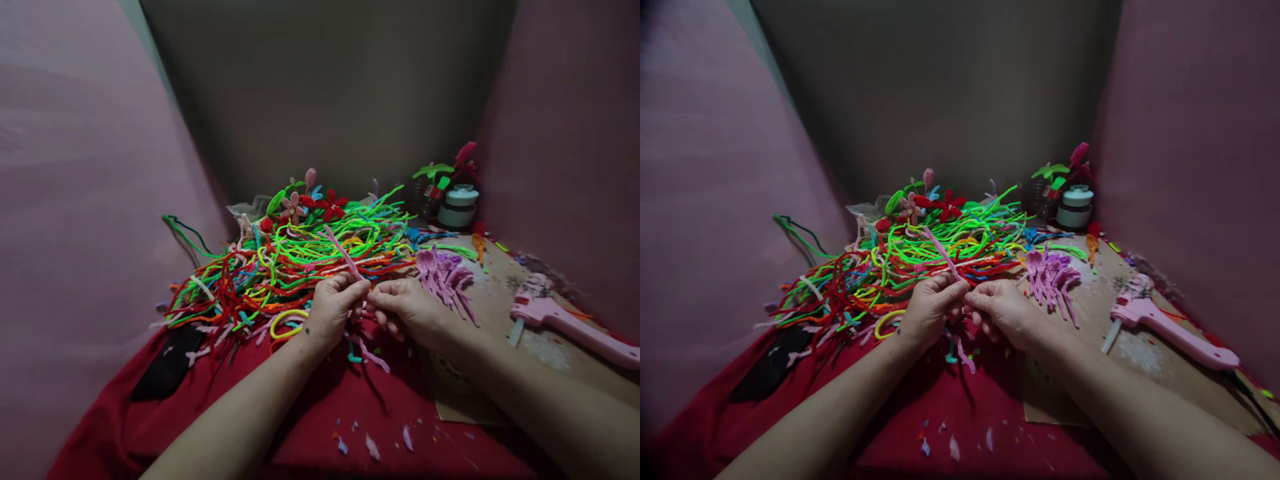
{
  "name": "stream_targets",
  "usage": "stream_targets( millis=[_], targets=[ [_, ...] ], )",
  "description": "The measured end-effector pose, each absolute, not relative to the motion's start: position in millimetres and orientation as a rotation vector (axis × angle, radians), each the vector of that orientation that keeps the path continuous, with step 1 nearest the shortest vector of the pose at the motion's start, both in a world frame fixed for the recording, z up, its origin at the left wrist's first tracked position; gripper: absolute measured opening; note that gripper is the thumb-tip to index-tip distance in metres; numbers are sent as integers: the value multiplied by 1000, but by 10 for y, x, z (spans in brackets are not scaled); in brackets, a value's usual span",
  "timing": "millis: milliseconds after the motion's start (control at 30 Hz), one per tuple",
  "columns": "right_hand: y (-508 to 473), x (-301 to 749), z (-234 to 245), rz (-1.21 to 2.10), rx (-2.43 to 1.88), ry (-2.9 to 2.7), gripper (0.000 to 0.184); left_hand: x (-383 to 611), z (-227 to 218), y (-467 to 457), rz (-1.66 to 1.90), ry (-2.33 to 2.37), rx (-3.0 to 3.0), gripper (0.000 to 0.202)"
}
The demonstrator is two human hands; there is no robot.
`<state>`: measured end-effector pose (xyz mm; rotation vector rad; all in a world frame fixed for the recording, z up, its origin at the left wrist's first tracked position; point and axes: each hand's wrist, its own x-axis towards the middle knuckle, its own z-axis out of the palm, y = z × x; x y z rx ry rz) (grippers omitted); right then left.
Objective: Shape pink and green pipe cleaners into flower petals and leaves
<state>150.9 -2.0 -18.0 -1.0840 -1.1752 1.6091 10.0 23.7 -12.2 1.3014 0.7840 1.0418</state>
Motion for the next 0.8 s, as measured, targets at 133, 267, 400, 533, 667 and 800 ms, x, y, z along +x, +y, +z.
stream_targets(
  millis=[133, 267, 400, 533, 667, 800],
  targets=[
    [-46, 1469, -149, 1572, -1109, -1200, 29, 115, -147, 216, 1056, 928, 1277, 28],
    [-67, 1433, -130, 1514, -1211, -1232, 27, 122, -187, 191, 1075, 982, 1285, 28],
    [-84, 1421, -154, 1382, -1393, -1373, 30, 105, -215, 185, 1036, 1045, 1299, 28],
    [-73, 1438, -172, 1379, -1419, -1449, 30, 81, -194, 236, 1079, 1011, 1102, 29],
    [-70, 1454, -99, 1588, -1456, -1372, 30, 60, -161, 289, 1116, 926, 942, 31],
    [-86, 1445, -56, 1726, -1292, -1224, 31, 54, -138, 279, 1135, 854, 945, 32]
  ],
)
